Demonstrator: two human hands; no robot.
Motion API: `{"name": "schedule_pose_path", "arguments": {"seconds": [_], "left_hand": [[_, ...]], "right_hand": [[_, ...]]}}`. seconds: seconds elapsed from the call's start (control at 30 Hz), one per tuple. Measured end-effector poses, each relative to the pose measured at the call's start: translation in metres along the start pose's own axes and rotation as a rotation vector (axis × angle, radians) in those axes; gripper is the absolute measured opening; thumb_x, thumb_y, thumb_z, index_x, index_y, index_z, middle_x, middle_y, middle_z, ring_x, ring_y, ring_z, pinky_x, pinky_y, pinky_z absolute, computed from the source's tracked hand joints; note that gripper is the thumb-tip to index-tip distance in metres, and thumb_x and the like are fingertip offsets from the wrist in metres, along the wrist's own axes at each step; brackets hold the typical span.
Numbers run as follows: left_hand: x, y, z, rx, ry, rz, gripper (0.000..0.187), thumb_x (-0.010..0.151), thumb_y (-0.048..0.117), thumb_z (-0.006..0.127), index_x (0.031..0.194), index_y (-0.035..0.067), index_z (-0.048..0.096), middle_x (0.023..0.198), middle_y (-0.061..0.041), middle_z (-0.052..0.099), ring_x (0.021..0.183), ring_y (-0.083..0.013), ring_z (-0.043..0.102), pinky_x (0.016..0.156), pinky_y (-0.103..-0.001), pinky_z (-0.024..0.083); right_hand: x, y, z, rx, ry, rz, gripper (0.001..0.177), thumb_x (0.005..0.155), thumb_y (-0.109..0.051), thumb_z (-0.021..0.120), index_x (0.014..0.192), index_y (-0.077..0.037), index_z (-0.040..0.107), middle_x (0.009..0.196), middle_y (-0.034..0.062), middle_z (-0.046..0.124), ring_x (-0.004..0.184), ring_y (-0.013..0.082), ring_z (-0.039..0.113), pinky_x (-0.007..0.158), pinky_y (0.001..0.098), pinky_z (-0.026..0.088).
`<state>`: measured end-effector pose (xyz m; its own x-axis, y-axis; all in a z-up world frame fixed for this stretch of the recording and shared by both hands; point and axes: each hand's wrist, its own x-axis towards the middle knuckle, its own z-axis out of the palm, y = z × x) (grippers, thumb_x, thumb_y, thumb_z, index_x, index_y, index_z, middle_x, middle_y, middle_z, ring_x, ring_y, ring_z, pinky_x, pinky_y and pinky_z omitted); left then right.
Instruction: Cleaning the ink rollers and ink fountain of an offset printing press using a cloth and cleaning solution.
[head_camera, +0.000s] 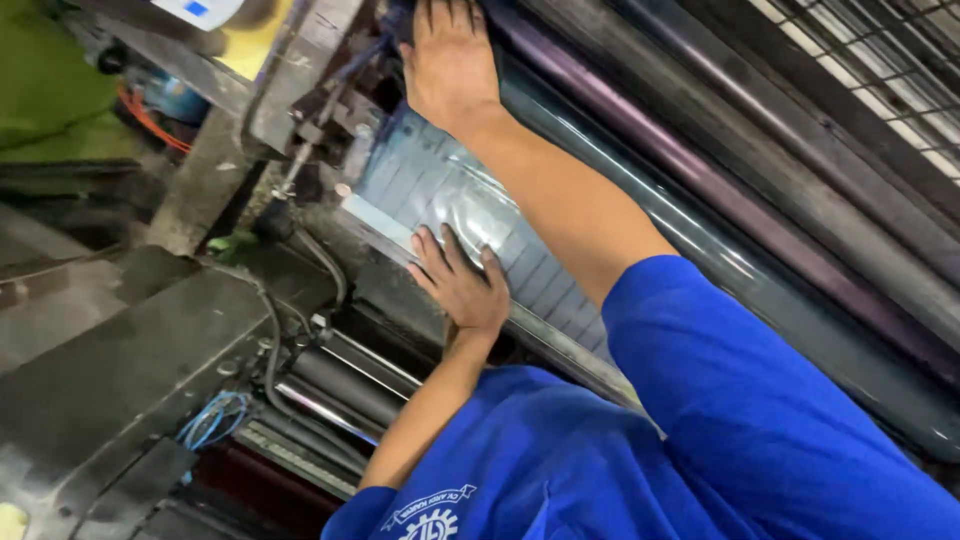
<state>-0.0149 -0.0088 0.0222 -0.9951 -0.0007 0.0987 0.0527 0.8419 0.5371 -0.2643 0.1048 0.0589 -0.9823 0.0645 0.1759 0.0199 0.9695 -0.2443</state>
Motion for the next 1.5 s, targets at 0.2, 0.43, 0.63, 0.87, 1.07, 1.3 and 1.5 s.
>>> {"name": "schedule_pose_path", "arguments": {"seconds": [0.2,0.43,0.63,0.87,1.07,1.3,1.5], "left_hand": [[0.000,-0.004,0.006,0.054,0.036,0.051,0.069,0.103,0.040,0.054,0.155,-0.002,0.038,0.166,-0.029,0.027,0.157,-0.0468,0.018,0.126,-0.065,0.009],[-0.008,-0.004,0.012,0.113,0.015,0.050,0.069,0.110,0.044,0.047,0.160,-0.002,0.034,0.171,-0.026,0.021,0.161,-0.0420,0.015,0.130,-0.062,0.007],[-0.011,0.007,0.013,0.174,-0.040,0.009,0.069,0.112,0.047,0.039,0.161,0.000,0.035,0.171,-0.022,0.021,0.162,-0.0387,0.013,0.131,-0.060,0.006],[-0.010,0.002,0.015,0.158,-0.026,-0.018,0.068,0.114,0.049,0.036,0.162,0.001,0.033,0.172,-0.021,0.019,0.163,-0.0370,0.012,0.131,-0.060,0.005],[-0.007,0.006,0.011,0.089,0.000,-0.010,0.067,0.114,0.044,0.041,0.163,-0.001,0.032,0.173,-0.023,0.020,0.163,-0.0400,0.012,0.131,-0.061,0.006],[-0.003,-0.002,0.005,0.085,0.059,0.037,0.069,0.109,0.039,0.050,0.162,-0.001,0.031,0.171,-0.025,0.021,0.162,-0.0419,0.014,0.131,-0.063,0.007],[-0.002,-0.007,0.000,0.023,0.026,0.003,0.069,0.105,0.039,0.053,0.159,0.000,0.034,0.169,-0.026,0.022,0.160,-0.0455,0.015,0.128,-0.065,0.006]], "right_hand": [[-0.087,0.060,-0.042,0.119,0.107,-0.085,0.074,0.101,-0.039,0.065,0.148,0.013,0.041,0.148,0.0290,0.048,0.134,0.0435,0.046,0.117,0.0511,0.035],[-0.336,0.188,-0.136,-0.024,0.138,0.250,0.063,0.098,-0.032,0.068,0.145,0.006,0.052,0.140,0.0264,0.058,0.128,0.0437,0.054,0.115,0.0517,0.038],[-0.565,0.311,-0.192,-0.224,0.244,0.646,0.054,0.101,-0.031,0.059,0.143,0.002,0.061,0.140,0.0244,0.060,0.135,0.0426,0.052,0.122,0.0576,0.029],[-0.687,0.398,-0.210,-0.294,0.376,1.069,0.043,0.113,-0.025,0.042,0.141,0.003,0.061,0.148,0.0268,0.051,0.140,0.0464,0.037,0.121,0.0577,0.021],[-0.585,0.326,-0.107,-0.535,0.491,0.791,0.050,0.111,-0.024,0.053,0.144,0.013,0.053,0.148,0.0263,0.056,0.140,0.0476,0.043,0.120,0.0618,0.024],[-0.250,0.120,-0.089,-0.126,0.221,0.290,0.066,0.085,-0.024,0.072,0.142,0.005,0.054,0.134,0.0263,0.059,0.122,0.0445,0.054,0.110,0.0549,0.038],[-0.075,0.021,-0.027,0.000,0.184,-0.028,0.085,0.094,-0.046,0.073,0.146,0.013,0.042,0.145,0.0271,0.047,0.133,0.0426,0.045,0.114,0.0579,0.033]]}}
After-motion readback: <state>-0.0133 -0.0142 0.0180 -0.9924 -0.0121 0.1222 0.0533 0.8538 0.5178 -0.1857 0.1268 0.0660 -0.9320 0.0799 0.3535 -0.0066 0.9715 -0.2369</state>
